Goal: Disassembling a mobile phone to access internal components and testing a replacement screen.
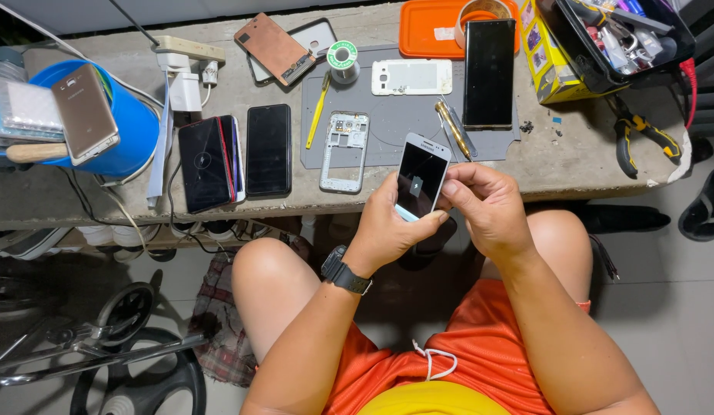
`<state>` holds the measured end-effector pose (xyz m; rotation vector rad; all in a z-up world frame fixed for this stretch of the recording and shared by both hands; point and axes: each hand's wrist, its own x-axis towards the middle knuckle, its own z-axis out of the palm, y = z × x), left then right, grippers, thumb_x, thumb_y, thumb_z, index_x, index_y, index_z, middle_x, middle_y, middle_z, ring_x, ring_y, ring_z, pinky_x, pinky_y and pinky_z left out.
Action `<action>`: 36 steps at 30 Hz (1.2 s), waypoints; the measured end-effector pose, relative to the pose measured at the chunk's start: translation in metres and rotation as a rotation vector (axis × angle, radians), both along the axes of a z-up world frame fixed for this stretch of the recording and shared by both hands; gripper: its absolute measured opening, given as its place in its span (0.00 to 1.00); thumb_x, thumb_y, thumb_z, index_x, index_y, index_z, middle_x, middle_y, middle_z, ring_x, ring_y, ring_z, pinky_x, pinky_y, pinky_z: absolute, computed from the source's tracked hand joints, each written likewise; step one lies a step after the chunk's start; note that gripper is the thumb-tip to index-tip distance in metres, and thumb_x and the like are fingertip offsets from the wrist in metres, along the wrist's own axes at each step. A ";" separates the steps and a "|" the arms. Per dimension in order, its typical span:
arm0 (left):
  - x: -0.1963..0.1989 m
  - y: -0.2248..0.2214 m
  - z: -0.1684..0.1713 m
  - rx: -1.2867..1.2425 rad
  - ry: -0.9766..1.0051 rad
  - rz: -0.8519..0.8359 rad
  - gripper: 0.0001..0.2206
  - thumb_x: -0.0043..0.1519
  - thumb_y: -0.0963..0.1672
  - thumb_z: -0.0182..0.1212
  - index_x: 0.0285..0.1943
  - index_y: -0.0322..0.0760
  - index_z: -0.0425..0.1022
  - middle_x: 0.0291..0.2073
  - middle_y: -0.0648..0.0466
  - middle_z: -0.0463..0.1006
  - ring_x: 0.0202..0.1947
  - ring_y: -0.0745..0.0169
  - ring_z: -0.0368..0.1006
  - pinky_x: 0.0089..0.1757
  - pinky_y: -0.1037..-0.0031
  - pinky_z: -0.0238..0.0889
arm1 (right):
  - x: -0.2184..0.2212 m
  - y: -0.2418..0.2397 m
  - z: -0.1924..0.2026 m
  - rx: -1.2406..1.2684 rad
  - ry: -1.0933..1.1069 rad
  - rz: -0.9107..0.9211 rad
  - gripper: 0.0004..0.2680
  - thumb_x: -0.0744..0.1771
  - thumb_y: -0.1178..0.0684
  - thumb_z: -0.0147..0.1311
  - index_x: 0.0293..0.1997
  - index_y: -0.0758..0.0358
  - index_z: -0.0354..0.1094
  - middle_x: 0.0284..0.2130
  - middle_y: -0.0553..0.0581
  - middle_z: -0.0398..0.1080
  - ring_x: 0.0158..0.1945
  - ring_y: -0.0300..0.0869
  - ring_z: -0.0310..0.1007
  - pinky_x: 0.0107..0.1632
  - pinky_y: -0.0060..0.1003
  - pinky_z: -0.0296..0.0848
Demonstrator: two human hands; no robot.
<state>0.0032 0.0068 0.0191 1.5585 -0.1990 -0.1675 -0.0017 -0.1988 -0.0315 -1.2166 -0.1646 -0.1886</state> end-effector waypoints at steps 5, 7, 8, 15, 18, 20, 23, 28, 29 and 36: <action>0.000 -0.002 -0.002 0.013 -0.006 0.012 0.23 0.54 0.44 0.89 0.54 0.34 0.82 0.40 0.47 0.88 0.48 0.63 0.82 0.50 0.61 0.79 | 0.001 -0.001 -0.002 0.008 0.007 0.004 0.04 0.74 0.65 0.63 0.52 0.77 0.78 0.35 0.63 0.78 0.41 0.37 0.74 0.42 0.42 0.82; 0.000 -0.002 -0.001 0.015 -0.008 0.017 0.24 0.53 0.44 0.89 0.54 0.34 0.82 0.40 0.46 0.88 0.48 0.61 0.82 0.50 0.60 0.79 | 0.001 -0.002 -0.002 0.020 0.013 0.010 0.04 0.73 0.65 0.63 0.52 0.78 0.77 0.35 0.64 0.78 0.41 0.38 0.75 0.42 0.43 0.83; 0.000 -0.002 -0.001 0.019 -0.016 0.018 0.24 0.53 0.44 0.89 0.55 0.34 0.82 0.40 0.45 0.88 0.48 0.60 0.83 0.50 0.59 0.79 | 0.001 -0.002 -0.002 0.024 0.019 0.011 0.04 0.74 0.65 0.63 0.52 0.78 0.77 0.36 0.64 0.78 0.41 0.38 0.75 0.42 0.43 0.83; 0.000 -0.003 0.007 0.055 -0.009 0.040 0.25 0.53 0.45 0.88 0.56 0.35 0.82 0.41 0.43 0.88 0.48 0.55 0.85 0.50 0.56 0.80 | -0.001 -0.002 0.002 -0.014 0.046 0.015 0.04 0.74 0.65 0.62 0.53 0.77 0.78 0.36 0.62 0.78 0.42 0.37 0.74 0.43 0.43 0.83; 0.000 -0.003 0.006 0.046 -0.006 0.033 0.24 0.53 0.44 0.87 0.56 0.35 0.81 0.41 0.43 0.87 0.49 0.55 0.84 0.50 0.56 0.79 | -0.001 -0.002 0.003 0.000 0.053 0.018 0.04 0.74 0.64 0.63 0.53 0.76 0.78 0.35 0.62 0.78 0.40 0.38 0.77 0.44 0.42 0.84; -0.001 -0.003 0.003 0.047 -0.003 0.035 0.24 0.53 0.44 0.87 0.57 0.35 0.81 0.41 0.43 0.87 0.49 0.55 0.84 0.50 0.55 0.79 | 0.000 -0.004 -0.001 -0.003 0.057 0.022 0.04 0.74 0.65 0.62 0.53 0.76 0.78 0.35 0.62 0.79 0.40 0.38 0.78 0.44 0.41 0.84; -0.001 -0.004 0.002 0.051 -0.004 0.034 0.25 0.53 0.45 0.87 0.57 0.35 0.81 0.42 0.42 0.87 0.49 0.54 0.84 0.50 0.54 0.79 | 0.000 -0.005 -0.002 -0.004 0.062 0.025 0.03 0.74 0.65 0.62 0.53 0.76 0.78 0.35 0.62 0.79 0.40 0.38 0.79 0.44 0.41 0.85; -0.002 -0.004 0.002 0.067 -0.003 0.027 0.25 0.54 0.45 0.86 0.57 0.36 0.81 0.42 0.42 0.87 0.49 0.51 0.85 0.50 0.53 0.79 | -0.001 -0.005 -0.002 0.004 0.069 0.019 0.03 0.74 0.65 0.63 0.52 0.75 0.78 0.34 0.62 0.79 0.39 0.38 0.79 0.43 0.40 0.85; -0.002 -0.004 0.004 0.067 -0.003 0.026 0.24 0.54 0.45 0.86 0.57 0.35 0.81 0.41 0.42 0.87 0.49 0.51 0.85 0.50 0.53 0.79 | -0.001 -0.006 -0.004 0.003 0.073 0.018 0.03 0.74 0.65 0.63 0.53 0.75 0.78 0.34 0.62 0.79 0.39 0.38 0.79 0.43 0.40 0.85; -0.002 -0.005 0.005 0.077 -0.012 0.020 0.24 0.53 0.45 0.87 0.55 0.35 0.80 0.41 0.42 0.87 0.48 0.52 0.84 0.49 0.54 0.79 | -0.001 -0.007 -0.006 -0.004 0.077 0.010 0.03 0.74 0.65 0.63 0.53 0.75 0.78 0.34 0.62 0.79 0.39 0.37 0.77 0.43 0.41 0.84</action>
